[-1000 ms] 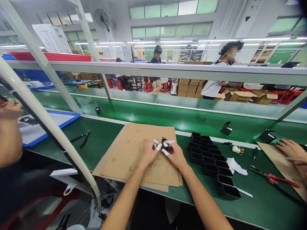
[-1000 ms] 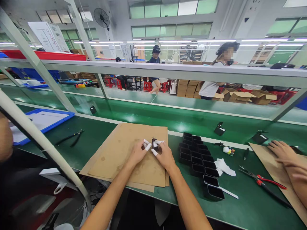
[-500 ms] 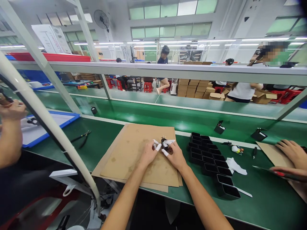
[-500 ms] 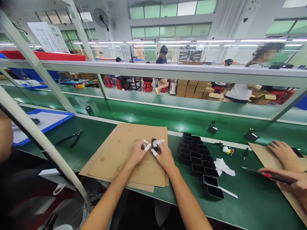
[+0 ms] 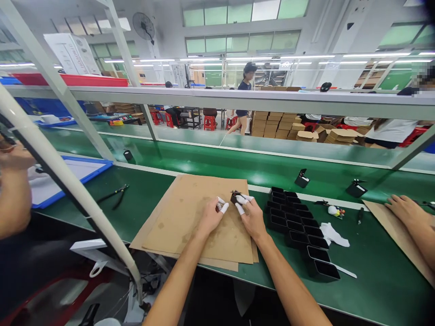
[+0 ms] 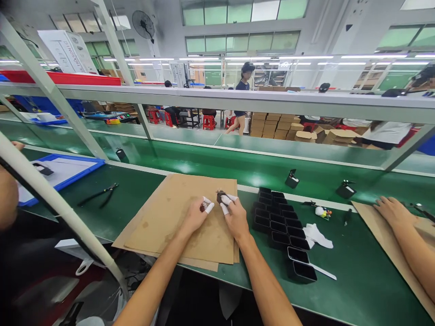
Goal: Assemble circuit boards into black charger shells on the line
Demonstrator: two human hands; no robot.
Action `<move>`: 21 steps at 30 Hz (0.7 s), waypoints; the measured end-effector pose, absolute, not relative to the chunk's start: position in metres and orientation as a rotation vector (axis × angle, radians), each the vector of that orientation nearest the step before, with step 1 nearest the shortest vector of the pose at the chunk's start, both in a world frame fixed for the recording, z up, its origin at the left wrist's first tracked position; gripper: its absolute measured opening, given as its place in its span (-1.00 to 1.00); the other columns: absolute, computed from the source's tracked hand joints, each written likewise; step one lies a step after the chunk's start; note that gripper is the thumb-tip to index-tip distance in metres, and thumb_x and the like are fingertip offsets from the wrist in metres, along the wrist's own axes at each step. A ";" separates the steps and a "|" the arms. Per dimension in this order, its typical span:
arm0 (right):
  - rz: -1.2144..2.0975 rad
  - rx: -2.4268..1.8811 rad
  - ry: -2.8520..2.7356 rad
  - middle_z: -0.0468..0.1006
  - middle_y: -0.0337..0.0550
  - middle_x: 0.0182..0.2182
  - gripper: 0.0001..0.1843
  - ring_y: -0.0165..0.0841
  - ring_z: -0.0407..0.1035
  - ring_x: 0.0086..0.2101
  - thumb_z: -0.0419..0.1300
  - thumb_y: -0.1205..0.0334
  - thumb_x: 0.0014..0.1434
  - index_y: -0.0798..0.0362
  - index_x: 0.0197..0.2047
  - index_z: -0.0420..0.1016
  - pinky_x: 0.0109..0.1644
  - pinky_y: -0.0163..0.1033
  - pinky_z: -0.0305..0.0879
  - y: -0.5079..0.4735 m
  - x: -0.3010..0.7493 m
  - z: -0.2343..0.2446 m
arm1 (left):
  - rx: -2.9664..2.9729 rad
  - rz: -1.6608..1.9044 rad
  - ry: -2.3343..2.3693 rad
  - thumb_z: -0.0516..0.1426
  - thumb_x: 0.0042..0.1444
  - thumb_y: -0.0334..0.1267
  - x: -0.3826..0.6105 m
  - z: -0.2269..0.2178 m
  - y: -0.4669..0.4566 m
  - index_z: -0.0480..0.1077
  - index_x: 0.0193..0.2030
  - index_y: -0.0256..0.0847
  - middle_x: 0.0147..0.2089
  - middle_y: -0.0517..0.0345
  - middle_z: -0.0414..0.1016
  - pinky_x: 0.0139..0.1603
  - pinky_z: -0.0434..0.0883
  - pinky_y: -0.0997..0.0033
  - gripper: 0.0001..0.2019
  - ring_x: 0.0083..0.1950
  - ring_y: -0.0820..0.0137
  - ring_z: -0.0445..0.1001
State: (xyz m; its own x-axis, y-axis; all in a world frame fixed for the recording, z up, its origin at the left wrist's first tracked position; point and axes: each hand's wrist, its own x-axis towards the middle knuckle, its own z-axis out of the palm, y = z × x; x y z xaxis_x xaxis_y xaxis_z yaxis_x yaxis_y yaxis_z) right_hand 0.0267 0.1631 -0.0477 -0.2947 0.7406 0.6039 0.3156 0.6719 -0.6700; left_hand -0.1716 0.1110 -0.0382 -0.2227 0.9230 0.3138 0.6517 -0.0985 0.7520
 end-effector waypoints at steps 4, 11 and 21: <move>0.510 -0.856 -1.830 0.56 0.06 0.07 -0.73 -0.07 0.49 0.12 0.12 0.14 0.47 -0.08 0.14 0.54 0.29 0.15 0.45 0.165 0.031 -0.046 | 1.726 1.226 1.864 0.17 0.31 -0.05 -0.171 -0.038 0.111 0.49 -0.24 -0.12 -0.36 0.20 0.49 -0.27 0.30 0.31 -0.78 -0.34 0.34 0.40; 0.600 -0.846 -2.014 0.59 -0.10 -0.16 -0.83 -0.18 0.56 -0.15 0.19 0.16 0.41 -0.08 -0.04 0.61 0.01 -0.05 0.55 0.174 0.029 -0.057 | 1.733 1.222 1.876 0.17 0.31 -0.06 -0.169 -0.033 0.108 0.49 -0.25 -0.12 -0.37 0.20 0.47 -0.28 0.28 0.32 -0.80 -0.35 0.34 0.38; 0.541 -0.839 -2.014 0.59 -0.05 0.01 -0.66 -0.15 0.57 0.00 0.15 0.20 0.45 -0.14 0.21 0.59 0.14 -0.02 0.55 0.169 0.026 -0.058 | 1.741 1.215 1.863 0.16 0.31 -0.04 -0.172 -0.041 0.113 0.49 -0.23 -0.12 -0.36 0.20 0.49 -0.29 0.29 0.34 -0.78 -0.36 0.35 0.39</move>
